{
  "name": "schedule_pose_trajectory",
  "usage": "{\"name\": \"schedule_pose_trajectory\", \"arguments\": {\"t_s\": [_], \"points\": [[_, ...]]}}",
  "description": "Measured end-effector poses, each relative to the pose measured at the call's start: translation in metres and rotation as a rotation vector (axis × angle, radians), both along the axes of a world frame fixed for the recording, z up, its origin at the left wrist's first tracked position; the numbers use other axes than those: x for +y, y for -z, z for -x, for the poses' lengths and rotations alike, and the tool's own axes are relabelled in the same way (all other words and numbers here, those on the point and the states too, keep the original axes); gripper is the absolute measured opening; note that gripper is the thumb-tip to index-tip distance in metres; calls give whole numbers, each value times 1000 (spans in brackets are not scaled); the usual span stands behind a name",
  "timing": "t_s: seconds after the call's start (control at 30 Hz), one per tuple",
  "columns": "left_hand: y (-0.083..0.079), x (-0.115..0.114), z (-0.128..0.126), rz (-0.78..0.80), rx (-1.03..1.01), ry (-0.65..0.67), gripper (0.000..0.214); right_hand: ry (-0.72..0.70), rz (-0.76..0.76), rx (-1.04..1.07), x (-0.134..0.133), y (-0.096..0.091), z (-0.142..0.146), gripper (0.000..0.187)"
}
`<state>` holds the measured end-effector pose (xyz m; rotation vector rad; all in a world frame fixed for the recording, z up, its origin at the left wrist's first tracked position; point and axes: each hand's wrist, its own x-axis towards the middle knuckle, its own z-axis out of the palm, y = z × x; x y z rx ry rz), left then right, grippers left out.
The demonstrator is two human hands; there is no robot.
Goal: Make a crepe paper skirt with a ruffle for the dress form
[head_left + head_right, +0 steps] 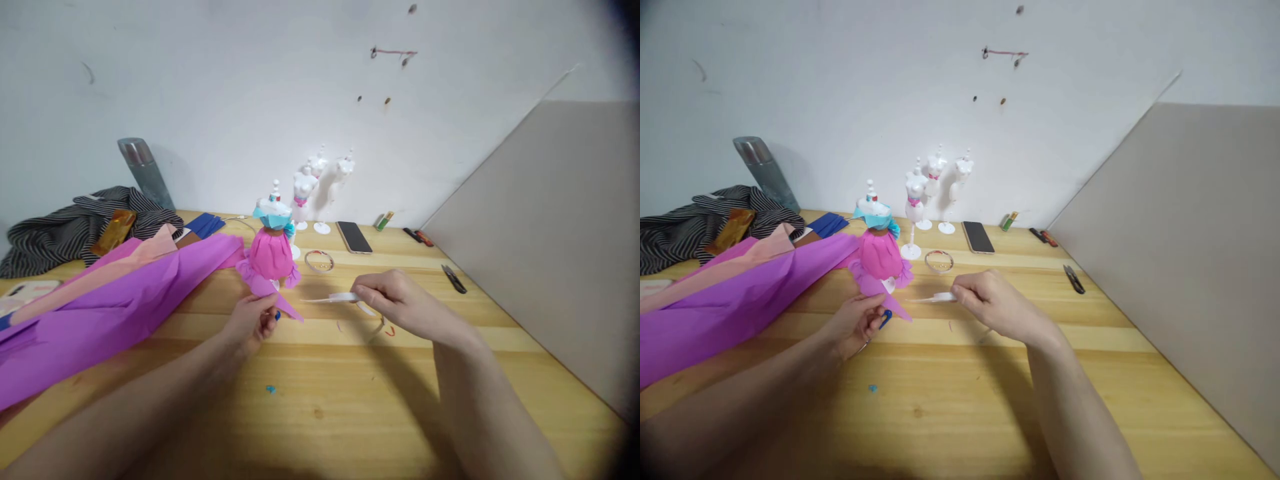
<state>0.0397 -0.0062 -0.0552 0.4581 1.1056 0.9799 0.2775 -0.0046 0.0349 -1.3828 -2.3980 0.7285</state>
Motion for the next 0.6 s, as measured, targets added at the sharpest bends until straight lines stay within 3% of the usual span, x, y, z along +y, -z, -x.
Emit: {"name": "schedule_pose_trajectory", "arguments": {"t_s": [0.23, 0.47, 0.6], "points": [[-9, -5, 7, 18, -102, 2, 5, -7, 3, -14, 3, 2, 1, 39], [-11, -9, 7, -11, -197, 39, 18, 9, 8, 14, 1, 4, -2, 38], [-8, -12, 4, -49, -187, -1, 12, 20, 6, 25, 1, 3, -1, 38]]}}
